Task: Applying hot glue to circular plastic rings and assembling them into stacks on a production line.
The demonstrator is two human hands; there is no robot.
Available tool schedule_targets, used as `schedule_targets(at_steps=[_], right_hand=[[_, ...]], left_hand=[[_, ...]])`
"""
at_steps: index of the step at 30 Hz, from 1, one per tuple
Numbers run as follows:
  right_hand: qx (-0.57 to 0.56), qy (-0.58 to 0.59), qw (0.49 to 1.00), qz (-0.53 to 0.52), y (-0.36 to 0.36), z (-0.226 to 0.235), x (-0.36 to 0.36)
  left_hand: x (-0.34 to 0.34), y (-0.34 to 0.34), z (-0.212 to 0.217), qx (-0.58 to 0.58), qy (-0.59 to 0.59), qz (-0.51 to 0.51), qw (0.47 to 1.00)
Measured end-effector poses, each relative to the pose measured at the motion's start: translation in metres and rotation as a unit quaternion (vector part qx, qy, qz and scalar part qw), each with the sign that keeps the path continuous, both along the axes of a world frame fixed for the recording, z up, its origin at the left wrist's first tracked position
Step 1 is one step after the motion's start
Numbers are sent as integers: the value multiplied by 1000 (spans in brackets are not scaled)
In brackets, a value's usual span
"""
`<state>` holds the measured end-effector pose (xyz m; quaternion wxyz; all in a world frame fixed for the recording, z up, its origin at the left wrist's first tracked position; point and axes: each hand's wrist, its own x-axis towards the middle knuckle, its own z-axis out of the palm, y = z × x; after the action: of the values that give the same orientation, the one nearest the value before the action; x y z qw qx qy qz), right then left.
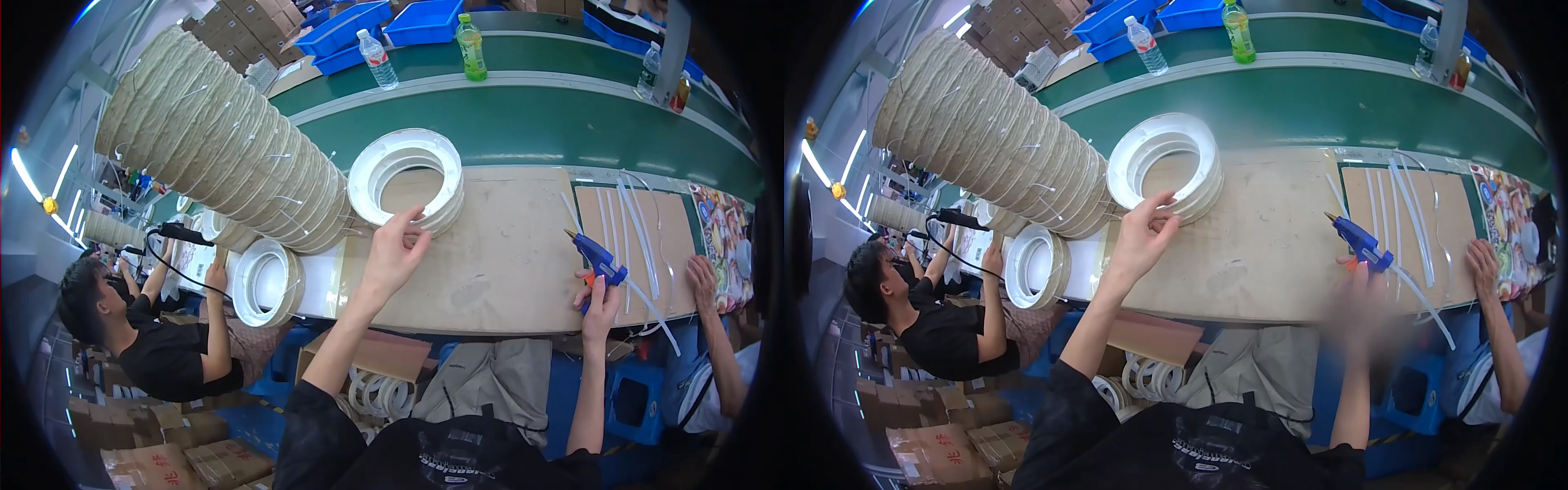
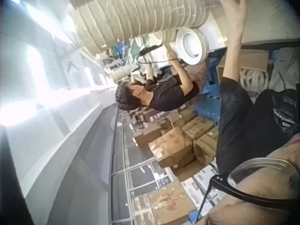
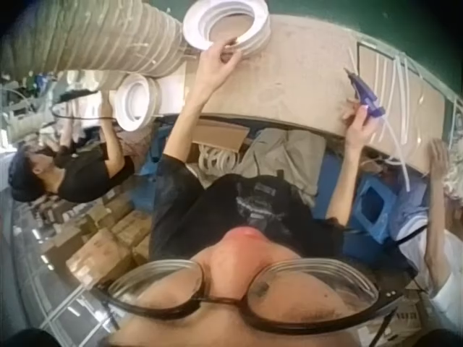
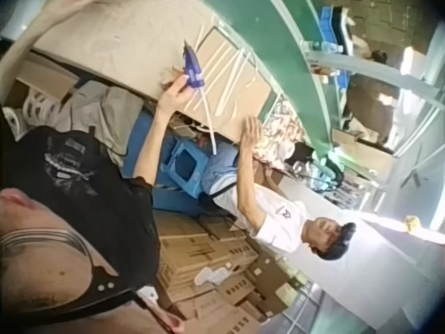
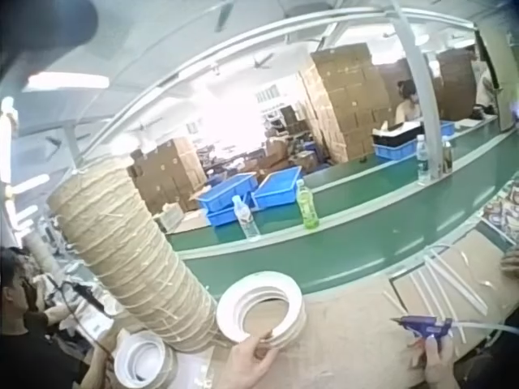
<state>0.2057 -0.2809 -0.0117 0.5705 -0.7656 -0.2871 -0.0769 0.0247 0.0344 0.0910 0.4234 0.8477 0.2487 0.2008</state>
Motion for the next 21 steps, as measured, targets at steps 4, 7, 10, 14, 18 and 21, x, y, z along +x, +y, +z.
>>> schedule_targets(at_steps=[4,7,10,14,18,21], right_hand=[[24,42,999,-4,0,-3,0],[125,262,957,22,-2,22,-3],[204,262,943,30,-8,7,6],[278,272,921,28,-6,3,12],[279,275,919,35,-7,4,13],[271,276,922,38,-4,5,11]], left_hand=[[-11,4,2,117,-79,21,990],[-17,-3,24,176,-113,58,976],[-23,-28,51,198,-134,36,970],[-33,-53,41,207,-124,-57,969],[-16,-57,-21,215,-96,-130,963],[0,-54,-50,210,-63,-191,957]])
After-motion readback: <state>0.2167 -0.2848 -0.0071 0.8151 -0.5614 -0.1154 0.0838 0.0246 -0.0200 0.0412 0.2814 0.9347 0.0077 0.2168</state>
